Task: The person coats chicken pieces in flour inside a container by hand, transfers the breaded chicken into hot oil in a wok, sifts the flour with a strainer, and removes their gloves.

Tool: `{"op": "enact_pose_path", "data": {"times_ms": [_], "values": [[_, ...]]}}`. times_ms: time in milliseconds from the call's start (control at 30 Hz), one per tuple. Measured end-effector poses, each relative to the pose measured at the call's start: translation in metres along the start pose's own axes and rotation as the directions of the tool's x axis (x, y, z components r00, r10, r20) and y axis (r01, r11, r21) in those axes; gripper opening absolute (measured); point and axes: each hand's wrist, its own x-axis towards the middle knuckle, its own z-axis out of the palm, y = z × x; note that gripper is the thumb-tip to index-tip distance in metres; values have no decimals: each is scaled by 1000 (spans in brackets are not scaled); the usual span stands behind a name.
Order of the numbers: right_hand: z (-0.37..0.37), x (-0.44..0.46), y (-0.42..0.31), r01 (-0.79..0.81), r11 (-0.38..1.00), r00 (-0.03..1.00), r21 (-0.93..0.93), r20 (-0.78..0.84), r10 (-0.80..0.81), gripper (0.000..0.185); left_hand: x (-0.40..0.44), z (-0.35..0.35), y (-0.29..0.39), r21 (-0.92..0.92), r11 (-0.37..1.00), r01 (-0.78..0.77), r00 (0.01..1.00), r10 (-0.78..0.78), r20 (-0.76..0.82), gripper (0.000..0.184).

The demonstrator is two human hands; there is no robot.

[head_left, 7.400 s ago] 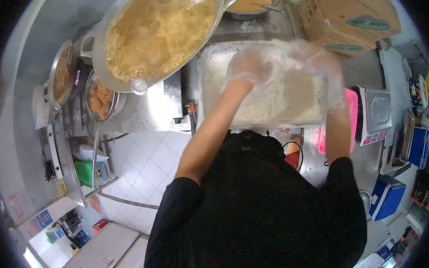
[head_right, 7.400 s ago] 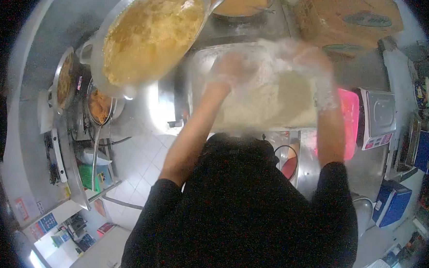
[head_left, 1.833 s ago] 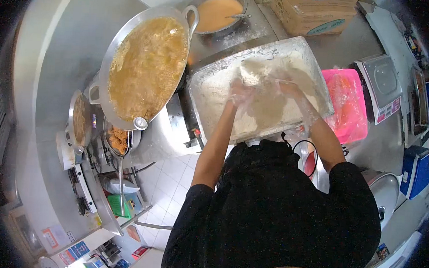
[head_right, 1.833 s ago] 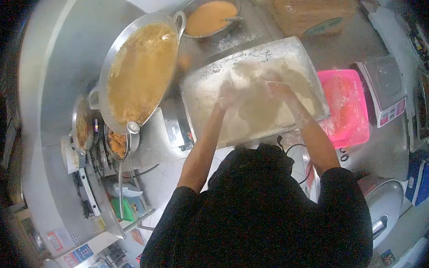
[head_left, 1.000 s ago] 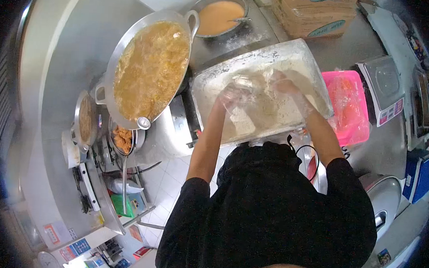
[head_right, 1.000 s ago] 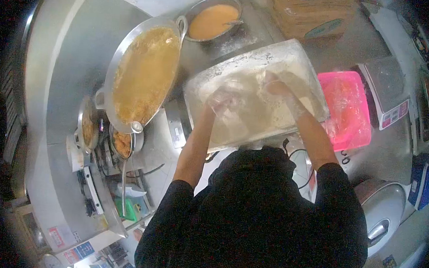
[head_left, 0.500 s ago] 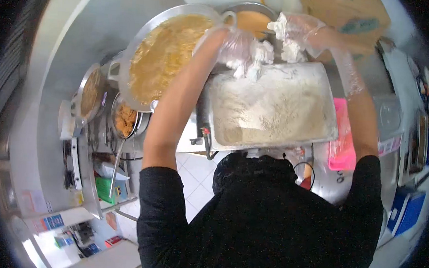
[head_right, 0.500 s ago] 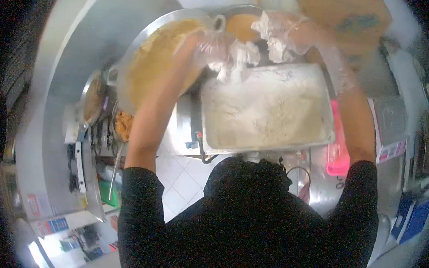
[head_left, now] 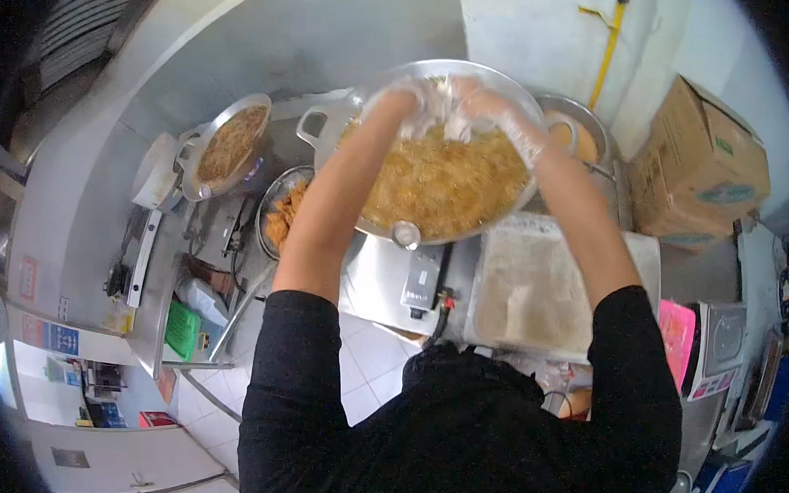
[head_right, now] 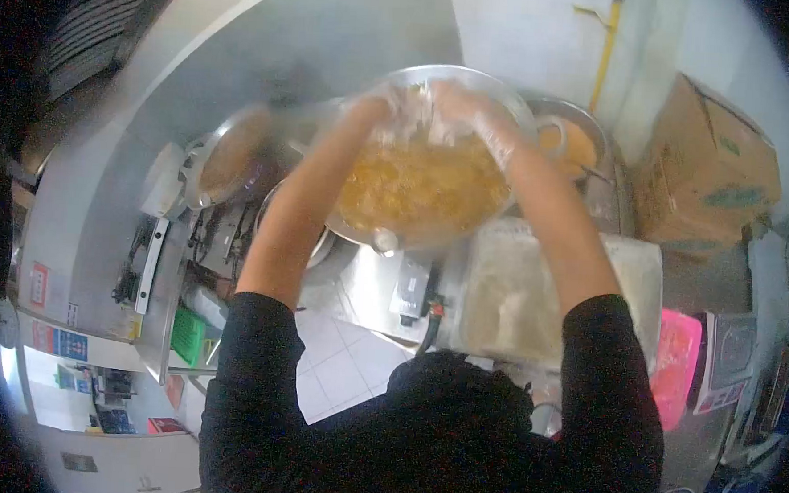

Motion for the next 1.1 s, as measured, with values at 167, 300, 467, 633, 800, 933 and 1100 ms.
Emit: {"op": "enact_pose_path", "data": {"times_ms": [167,300,467,633,800,933,1100], "values": [[33,38,-56,-121,969,977,-216,146,154,43,-23,34,-30,50,998,37,999,-39,28,33],[64,58,54,-252,965,967,76,64,248,44,-36,-6,-22,-155,966,207,973,-219,-69,37],[-40,-46,-24,-348,905,932,-244,-194,306,43,-100,-102,46,-350,935,-53,979,-20,-203,30],[-74,-271,-9,-332,935,865,-123,-436,250,43,-185,-89,174,10,899,-437,645,322,-693,8],[26,-488,-24,-507,850,713,142,-486,506,41,-247,0,305,54,832,-552,462,359,-811,38],[134,-618,-39,-588,696,584,413,-379,718,41,-278,122,386,-613,297,-732,648,581,-493,57],[230,-687,-47,-485,508,477,712,-272,836,43,-341,245,449,-673,382,-633,736,565,-373,46]]}}
